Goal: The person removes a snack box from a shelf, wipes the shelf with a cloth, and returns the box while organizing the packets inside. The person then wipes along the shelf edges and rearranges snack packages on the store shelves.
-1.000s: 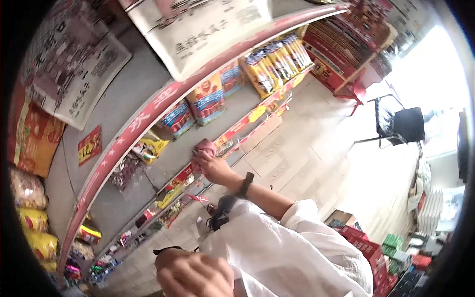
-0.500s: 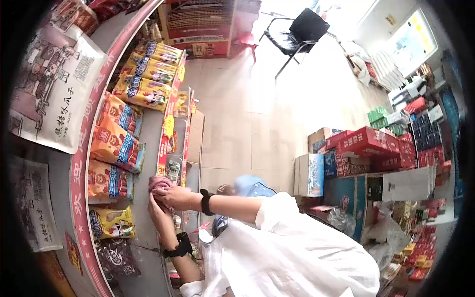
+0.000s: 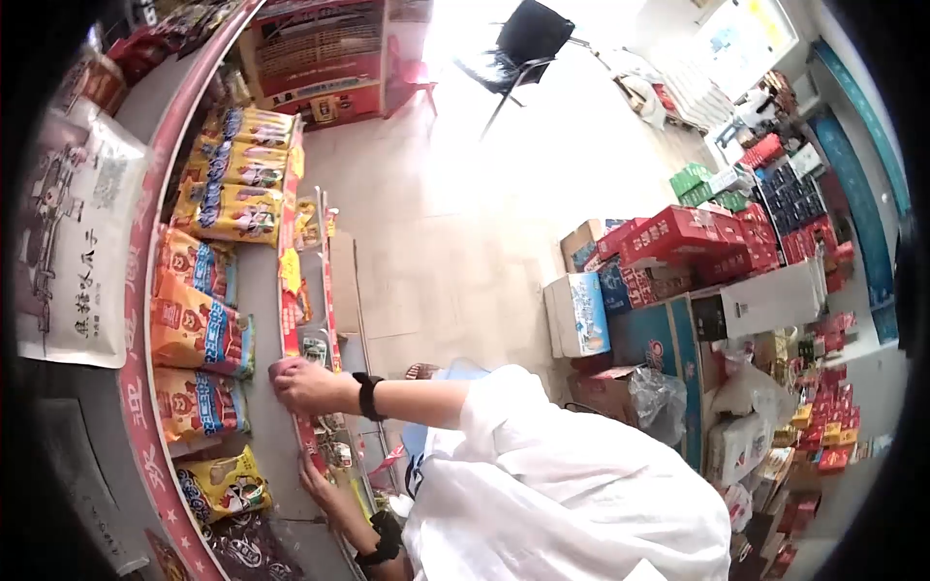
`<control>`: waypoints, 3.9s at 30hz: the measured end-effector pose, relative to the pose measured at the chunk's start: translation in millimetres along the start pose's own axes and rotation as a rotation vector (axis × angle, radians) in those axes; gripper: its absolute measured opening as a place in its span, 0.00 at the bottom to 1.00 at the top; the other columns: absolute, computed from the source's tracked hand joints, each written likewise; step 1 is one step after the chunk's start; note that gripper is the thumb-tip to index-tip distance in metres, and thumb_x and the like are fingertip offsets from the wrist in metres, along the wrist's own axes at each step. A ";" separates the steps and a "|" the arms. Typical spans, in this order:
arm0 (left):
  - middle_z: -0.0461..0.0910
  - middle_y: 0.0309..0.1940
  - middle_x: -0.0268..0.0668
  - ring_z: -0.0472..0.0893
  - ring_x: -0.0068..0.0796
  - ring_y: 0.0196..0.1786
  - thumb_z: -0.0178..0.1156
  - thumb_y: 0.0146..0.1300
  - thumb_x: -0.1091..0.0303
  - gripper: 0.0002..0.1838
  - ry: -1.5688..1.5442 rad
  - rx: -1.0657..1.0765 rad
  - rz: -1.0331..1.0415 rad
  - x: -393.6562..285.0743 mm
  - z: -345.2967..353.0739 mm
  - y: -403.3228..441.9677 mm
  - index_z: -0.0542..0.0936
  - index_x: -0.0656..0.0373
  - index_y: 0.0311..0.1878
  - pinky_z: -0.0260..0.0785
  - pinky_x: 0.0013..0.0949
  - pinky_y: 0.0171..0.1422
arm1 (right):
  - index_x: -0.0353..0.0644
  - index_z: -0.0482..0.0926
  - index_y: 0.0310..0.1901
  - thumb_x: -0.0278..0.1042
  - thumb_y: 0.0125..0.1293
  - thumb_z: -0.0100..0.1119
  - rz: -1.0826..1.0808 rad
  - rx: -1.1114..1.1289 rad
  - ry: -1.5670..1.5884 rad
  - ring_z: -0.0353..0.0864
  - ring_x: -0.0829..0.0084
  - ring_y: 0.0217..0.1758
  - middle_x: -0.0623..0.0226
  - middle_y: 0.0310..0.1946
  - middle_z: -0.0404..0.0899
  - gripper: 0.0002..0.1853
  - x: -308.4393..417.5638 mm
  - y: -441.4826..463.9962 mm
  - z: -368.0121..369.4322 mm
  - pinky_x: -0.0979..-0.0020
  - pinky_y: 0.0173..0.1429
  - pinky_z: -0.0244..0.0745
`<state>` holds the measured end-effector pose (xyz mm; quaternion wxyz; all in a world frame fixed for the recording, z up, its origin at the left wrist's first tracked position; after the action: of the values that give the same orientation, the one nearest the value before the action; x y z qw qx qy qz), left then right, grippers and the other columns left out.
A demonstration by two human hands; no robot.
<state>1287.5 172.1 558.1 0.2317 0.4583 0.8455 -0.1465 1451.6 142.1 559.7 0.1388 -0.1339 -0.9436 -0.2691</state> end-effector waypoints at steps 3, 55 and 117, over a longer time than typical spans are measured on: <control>0.67 0.59 0.52 0.69 0.51 0.58 0.54 0.59 0.78 0.27 -0.058 0.000 -0.059 7.0 0.7 -5.8 0.64 0.62 0.64 0.63 0.45 0.59 | 0.42 0.78 0.36 0.34 0.48 0.57 0.018 0.144 0.111 0.73 0.65 0.45 0.62 0.39 0.73 0.12 10.8 -4.2 19.9 0.63 0.46 0.71; 0.62 0.66 0.49 0.62 0.46 0.69 0.57 0.52 0.79 0.38 0.287 -0.542 -0.589 49.7 -16.8 -152.6 0.58 0.61 0.69 0.54 0.47 0.71 | 0.46 0.80 0.43 0.26 0.52 0.58 -0.175 0.508 0.887 0.73 0.63 0.58 0.68 0.50 0.77 0.15 87.4 -59.1 30.8 0.64 0.57 0.73; 0.76 0.48 0.47 0.75 0.48 0.52 0.54 0.56 0.75 0.18 -0.446 -0.756 -1.050 172.3 87.4 -511.6 0.74 0.61 0.52 0.68 0.45 0.56 | 0.35 0.73 0.52 0.34 0.65 0.52 -0.483 0.608 0.523 0.77 0.52 0.53 0.47 0.50 0.76 0.17 514.6 42.7 220.3 0.60 0.57 0.70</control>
<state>797.4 -21.0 411.2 0.4429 -0.1659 0.8807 -0.0250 947.3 388.7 571.8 0.3382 0.2086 -0.9172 -0.0296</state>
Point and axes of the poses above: each hand's wrist, its own y-axis towards the middle knuckle, its own z-axis out of the palm, x = y × z, the point moved 8 cm from there along y, towards the middle knuckle
